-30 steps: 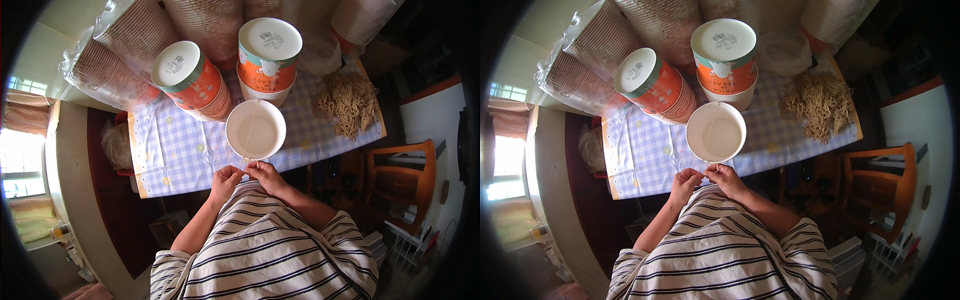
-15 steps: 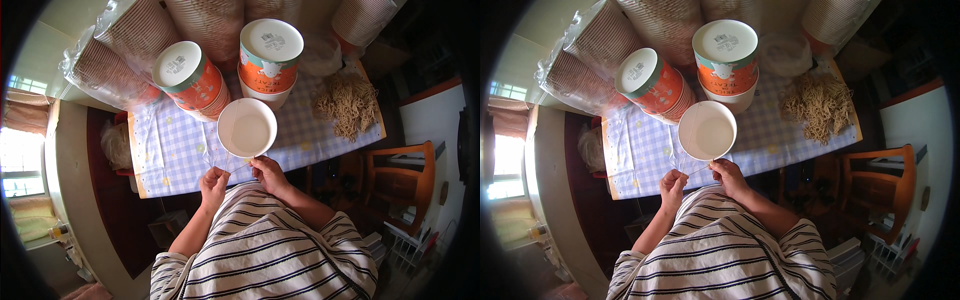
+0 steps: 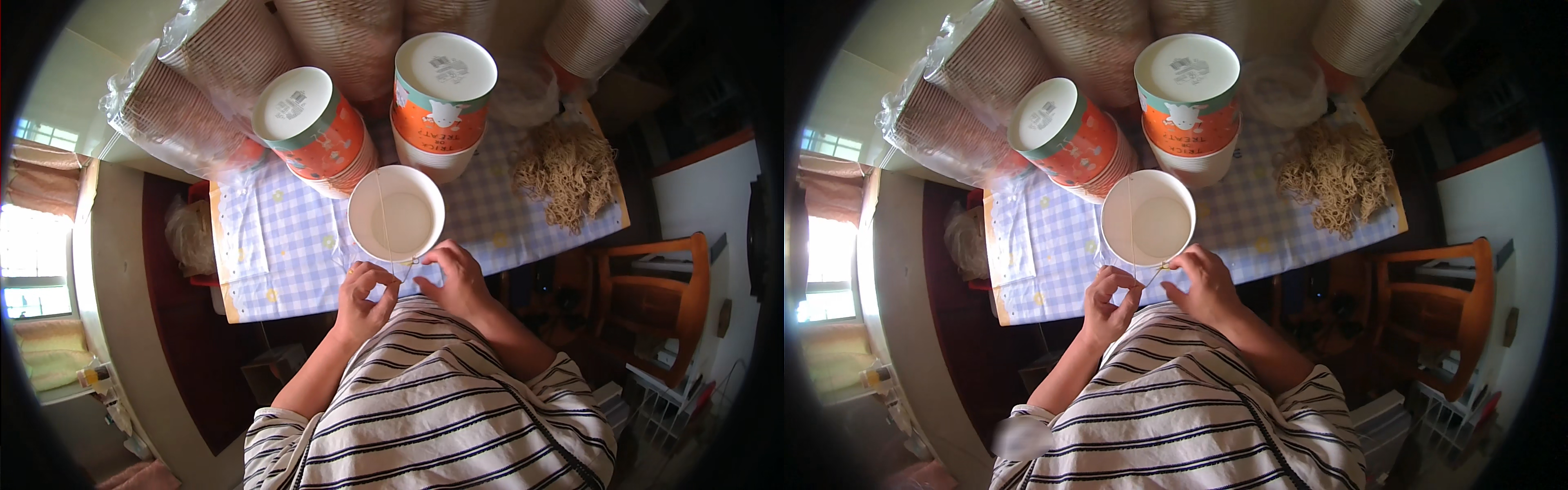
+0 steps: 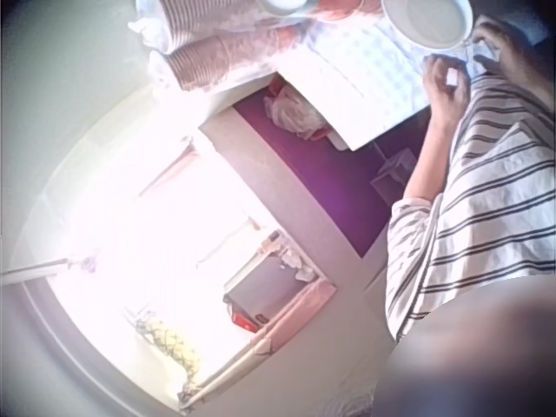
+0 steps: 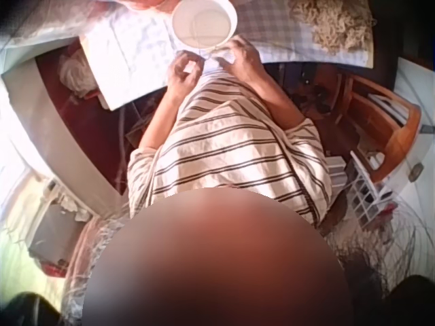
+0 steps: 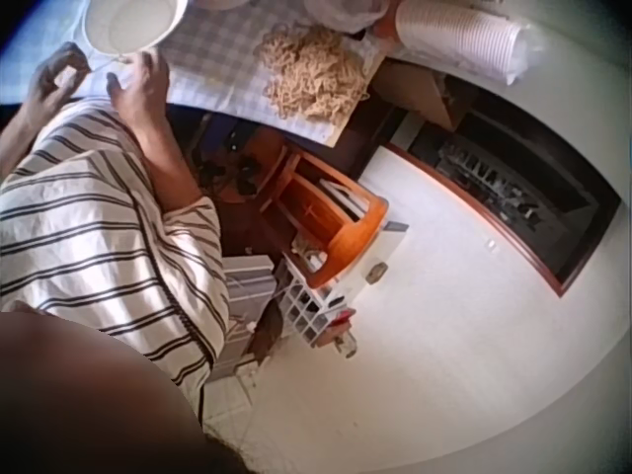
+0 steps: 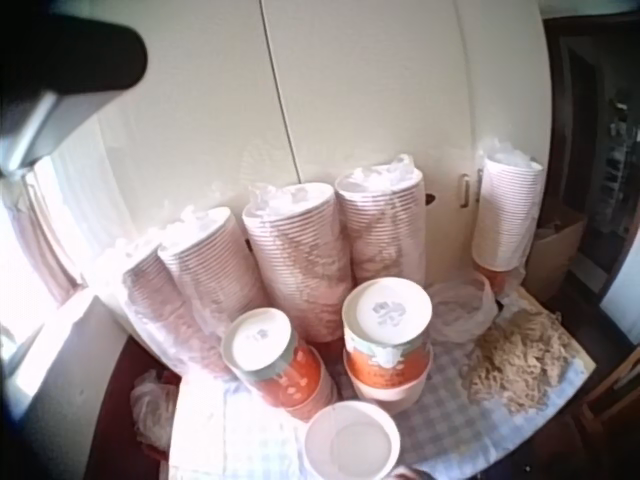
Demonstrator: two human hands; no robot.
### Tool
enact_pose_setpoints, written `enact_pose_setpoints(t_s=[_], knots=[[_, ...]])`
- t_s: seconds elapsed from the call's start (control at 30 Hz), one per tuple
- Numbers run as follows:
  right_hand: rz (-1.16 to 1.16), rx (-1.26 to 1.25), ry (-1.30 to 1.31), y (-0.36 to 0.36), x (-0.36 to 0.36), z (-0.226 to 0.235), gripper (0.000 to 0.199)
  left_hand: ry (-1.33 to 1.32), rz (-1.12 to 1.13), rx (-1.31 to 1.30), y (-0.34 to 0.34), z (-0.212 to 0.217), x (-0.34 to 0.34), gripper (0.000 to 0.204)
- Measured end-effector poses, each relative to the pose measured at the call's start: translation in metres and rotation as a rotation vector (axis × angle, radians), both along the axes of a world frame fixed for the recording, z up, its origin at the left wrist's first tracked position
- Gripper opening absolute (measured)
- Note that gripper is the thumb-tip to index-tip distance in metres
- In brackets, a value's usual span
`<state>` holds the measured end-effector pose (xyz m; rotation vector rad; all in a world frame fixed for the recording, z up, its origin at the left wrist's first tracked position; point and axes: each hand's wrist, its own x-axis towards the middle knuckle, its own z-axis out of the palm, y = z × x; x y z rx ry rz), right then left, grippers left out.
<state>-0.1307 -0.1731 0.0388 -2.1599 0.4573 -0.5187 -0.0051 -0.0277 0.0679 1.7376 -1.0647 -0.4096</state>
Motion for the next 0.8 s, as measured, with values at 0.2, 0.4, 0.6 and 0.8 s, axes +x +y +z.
enact_pose_setpoints(t_s=[0.2,0.4,0.6,0.8], knots=[[0.324,0.23,-0.097,-0.004,0.014,-0.001,0.047,-0.176,-0.071,-0.035,-0.017,0.009,-0.001,0.012],[0.446,1.293,-0.143,-0.03,0.022,0.015,0.042,-0.308,-0.038,0.012,-0.006,-0.006,0.005,0.027],[0.181,1.421,-0.373,-0.047,0.03,0.009,0.024,-0.623,-0.142,0.182,-0.016,-0.037,0.011,0.03],[-0.379,1.353,-0.299,-0.075,0.026,-0.041,0.014,-0.572,-0.139,0.088,-0.003,-0.043,0.007,0.025]])
